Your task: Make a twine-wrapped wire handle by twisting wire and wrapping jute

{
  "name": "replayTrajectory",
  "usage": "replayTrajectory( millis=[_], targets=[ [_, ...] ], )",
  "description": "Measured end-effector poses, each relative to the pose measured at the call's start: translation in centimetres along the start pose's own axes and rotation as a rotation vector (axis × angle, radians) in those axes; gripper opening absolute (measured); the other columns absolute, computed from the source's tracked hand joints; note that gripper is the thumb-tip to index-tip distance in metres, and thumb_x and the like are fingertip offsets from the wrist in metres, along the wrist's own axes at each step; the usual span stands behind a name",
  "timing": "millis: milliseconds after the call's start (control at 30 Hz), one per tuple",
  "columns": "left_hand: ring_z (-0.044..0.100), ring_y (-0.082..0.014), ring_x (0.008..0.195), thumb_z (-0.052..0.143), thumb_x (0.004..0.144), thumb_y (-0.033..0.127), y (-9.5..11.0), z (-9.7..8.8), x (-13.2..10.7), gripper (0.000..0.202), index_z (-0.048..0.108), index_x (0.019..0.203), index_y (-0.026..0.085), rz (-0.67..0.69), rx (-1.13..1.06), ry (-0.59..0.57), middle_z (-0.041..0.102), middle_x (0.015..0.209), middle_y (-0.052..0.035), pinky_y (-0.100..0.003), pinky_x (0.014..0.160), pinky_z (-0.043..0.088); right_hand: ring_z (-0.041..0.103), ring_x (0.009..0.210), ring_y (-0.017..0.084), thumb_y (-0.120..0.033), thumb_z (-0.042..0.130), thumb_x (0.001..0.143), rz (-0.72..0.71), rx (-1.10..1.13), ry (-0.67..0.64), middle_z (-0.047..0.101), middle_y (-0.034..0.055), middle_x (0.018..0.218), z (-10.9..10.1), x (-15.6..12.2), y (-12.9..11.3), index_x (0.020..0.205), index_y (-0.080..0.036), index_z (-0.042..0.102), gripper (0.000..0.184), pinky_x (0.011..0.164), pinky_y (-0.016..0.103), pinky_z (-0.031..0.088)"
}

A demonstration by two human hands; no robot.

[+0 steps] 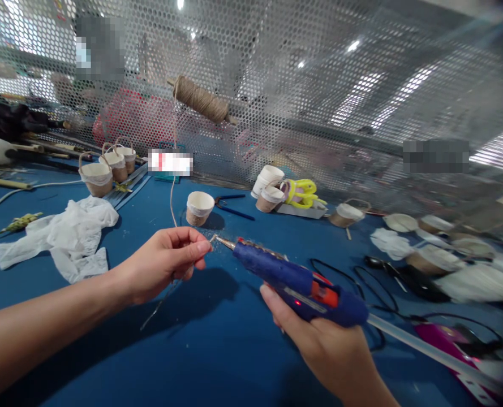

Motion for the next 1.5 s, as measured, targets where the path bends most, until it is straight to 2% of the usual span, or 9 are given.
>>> replayTrajectory(
  millis=[167, 300, 500, 633, 767, 1033, 1167, 1333, 1500],
  targets=[
    [0.028, -0.0017, 0.039, 0.064, 0.071, 0.028, -0.1, 0.3, -0.1, 0.02, 0.051, 0.066, 0.014, -0.023, -0.084, -0.034, 0.045, 0.048, 0.0063, -0.019, 0.043, 0.02, 0.066, 0.063, 0.019, -0.007, 0.039, 0.082, -0.083, -0.117, 0.055, 0.064, 0.0002, 0.054, -0.5, 0.4, -0.7, 0.082, -0.025, 0.07, 0.036, 0.066, 0.031, 0.052],
    [0.028, -0.002, 0.04, 0.064, 0.07, 0.027, -0.1, 0.3, -0.1, 0.019, 0.051, 0.067, 0.013, -0.037, -0.103, -0.045, 0.045, 0.047, 0.0058, -0.019, 0.043, 0.02, 0.065, 0.059, 0.018, -0.007, 0.04, 0.082, -0.08, -0.087, 0.017, 0.061, -0.0011, 0.048, -0.4, 0.5, -0.5, 0.082, -0.025, 0.07, 0.035, 0.064, 0.031, 0.052],
    [0.028, -0.0018, 0.04, 0.064, 0.07, 0.028, -0.3, 0.6, -0.1, 0.019, 0.053, 0.068, 0.013, -0.057, -0.103, -0.086, 0.051, 0.051, 0.0041, -0.019, 0.043, 0.021, 0.061, 0.053, 0.019, -0.028, 0.048, 0.08, 0.344, 0.26, -0.098, 0.057, -0.0001, 0.047, 0.7, 0.2, 2.2, 0.069, -0.025, 0.067, 0.022, 0.056, 0.031, 0.052],
    [0.032, -0.0021, 0.041, 0.065, 0.07, 0.032, -0.5, 0.2, 0.1, 0.022, 0.054, 0.07, 0.013, -0.037, 0.001, -0.07, 0.051, 0.052, 0.0039, -0.02, 0.043, 0.019, 0.052, 0.039, 0.014, -0.038, 0.049, 0.08, 0.673, 0.529, -0.218, 0.049, -0.0027, 0.04, 1.9, -0.3, 2.9, 0.059, -0.022, 0.057, 0.028, 0.046, 0.027, 0.048],
    [0.035, -0.0027, 0.043, 0.064, 0.07, 0.033, 0.0, -0.2, 0.2, 0.023, 0.052, 0.069, 0.013, 0.018, 0.077, -0.016, 0.051, 0.054, 0.0039, -0.02, 0.043, 0.019, 0.048, 0.039, 0.012, -0.045, 0.051, 0.077, 0.874, 0.628, -0.236, 0.05, -0.0018, 0.044, 2.3, -1.0, 2.9, 0.062, -0.018, 0.057, 0.032, 0.041, 0.026, 0.042],
    [0.033, -0.0018, 0.041, 0.062, 0.072, 0.032, 0.2, 0.3, 0.0, 0.022, 0.05, 0.069, 0.014, 0.036, 0.028, -0.058, 0.051, 0.053, 0.0041, -0.02, 0.043, 0.019, 0.048, 0.041, 0.012, -0.044, 0.054, 0.075, 0.925, 0.65, -0.264, 0.048, -0.0023, 0.042, 2.7, -1.1, 3.2, 0.059, -0.017, 0.057, 0.031, 0.045, 0.025, 0.041],
    [0.033, -0.002, 0.041, 0.062, 0.072, 0.033, -0.2, 0.4, 0.0, 0.022, 0.051, 0.07, 0.013, 0.02, 0.112, -0.07, 0.052, 0.055, 0.0034, -0.02, 0.042, 0.018, 0.042, 0.04, 0.009, -0.041, 0.056, 0.074, 1.078, 0.91, -0.24, 0.045, -0.0042, 0.044, 4.1, -1.2, 4.2, 0.074, -0.014, 0.061, 0.027, 0.039, 0.021, 0.035],
    [0.033, -0.0024, 0.041, 0.062, 0.07, 0.036, -0.5, -0.2, 0.5, 0.026, 0.049, 0.068, 0.014, 0.04, 0.178, -0.016, 0.051, 0.056, 0.0041, -0.02, 0.042, 0.018, 0.052, 0.058, 0.011, -0.036, 0.067, 0.064, 1.16, 1.052, -0.058, 0.058, 0.0029, 0.068, 4.9, -1.2, 7.9, 0.081, -0.012, 0.062, 0.03, 0.05, 0.022, 0.042],
    [0.032, -0.002, 0.042, 0.064, 0.069, 0.035, -0.6, -0.8, 1.0, 0.025, 0.051, 0.068, 0.013, 0.093, 0.176, 0.03, 0.05, 0.059, 0.0041, -0.02, 0.043, 0.021, 0.044, 0.044, 0.007, -0.038, 0.061, 0.069, 1.243, 0.876, -0.118, 0.049, -0.0017, 0.054, 6.9, -1.7, 11.7, 0.064, -0.013, 0.055, 0.026, 0.043, 0.021, 0.039]
  ],
)
Point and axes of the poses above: each hand's wrist, its own x-axis towards the middle knuckle, its own z-axis out of the palm, y = z × x, the point moved 7 cm from there along x, towards the middle knuckle
